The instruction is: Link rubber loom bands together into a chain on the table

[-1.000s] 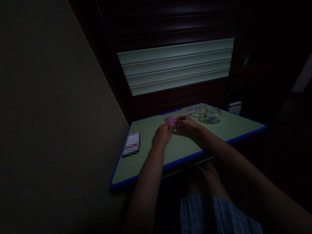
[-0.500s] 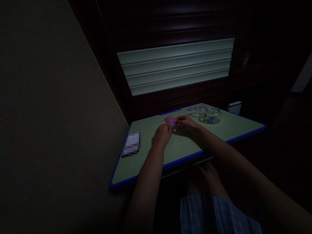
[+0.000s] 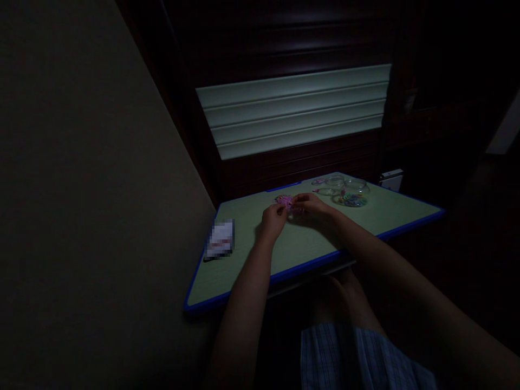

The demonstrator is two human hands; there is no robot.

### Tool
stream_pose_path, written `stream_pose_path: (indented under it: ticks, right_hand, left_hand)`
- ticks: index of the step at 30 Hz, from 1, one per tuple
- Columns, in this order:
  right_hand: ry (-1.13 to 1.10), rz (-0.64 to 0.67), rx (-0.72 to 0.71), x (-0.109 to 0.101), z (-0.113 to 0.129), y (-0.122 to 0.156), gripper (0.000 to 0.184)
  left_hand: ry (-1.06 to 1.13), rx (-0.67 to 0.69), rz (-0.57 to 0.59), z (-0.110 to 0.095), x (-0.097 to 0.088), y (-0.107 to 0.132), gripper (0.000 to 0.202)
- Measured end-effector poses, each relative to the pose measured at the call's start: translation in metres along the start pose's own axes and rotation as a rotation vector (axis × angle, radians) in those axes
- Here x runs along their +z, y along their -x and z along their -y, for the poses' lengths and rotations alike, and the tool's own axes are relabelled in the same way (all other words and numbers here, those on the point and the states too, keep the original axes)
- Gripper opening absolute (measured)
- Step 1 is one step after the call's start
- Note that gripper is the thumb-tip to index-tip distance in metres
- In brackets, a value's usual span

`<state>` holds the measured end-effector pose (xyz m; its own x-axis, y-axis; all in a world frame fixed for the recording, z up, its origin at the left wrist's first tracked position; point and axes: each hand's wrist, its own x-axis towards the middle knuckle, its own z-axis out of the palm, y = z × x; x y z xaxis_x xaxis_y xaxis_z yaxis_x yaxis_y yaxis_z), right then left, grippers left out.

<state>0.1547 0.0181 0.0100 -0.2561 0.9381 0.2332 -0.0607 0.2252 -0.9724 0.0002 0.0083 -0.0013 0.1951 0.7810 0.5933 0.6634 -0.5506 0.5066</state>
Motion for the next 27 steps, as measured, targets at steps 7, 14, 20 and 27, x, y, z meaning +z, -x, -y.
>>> stream_pose_path:
  ticks: [7, 14, 20, 27]
  right_hand:
    - [0.02, 0.054, 0.008, 0.001, 0.005, 0.004, 0.016]
    - [0.049, 0.135, -0.057, -0.003, -0.002, -0.001, 0.021]
    - [0.043, 0.086, -0.042, -0.002, 0.001, 0.002, 0.02]
    - [0.023, 0.083, -0.048, -0.004, -0.004, 0.0, 0.022]
  left_hand:
    - [0.308, -0.122, -0.051, 0.005, 0.008, -0.004, 0.019]
    - [0.5, -0.223, -0.023, 0.009, 0.011, -0.005, 0.022]
    - [0.548, -0.237, -0.029, 0.013, 0.012, -0.006, 0.02]
    - [0.553, -0.268, -0.031, 0.01, 0.01, -0.005, 0.022]
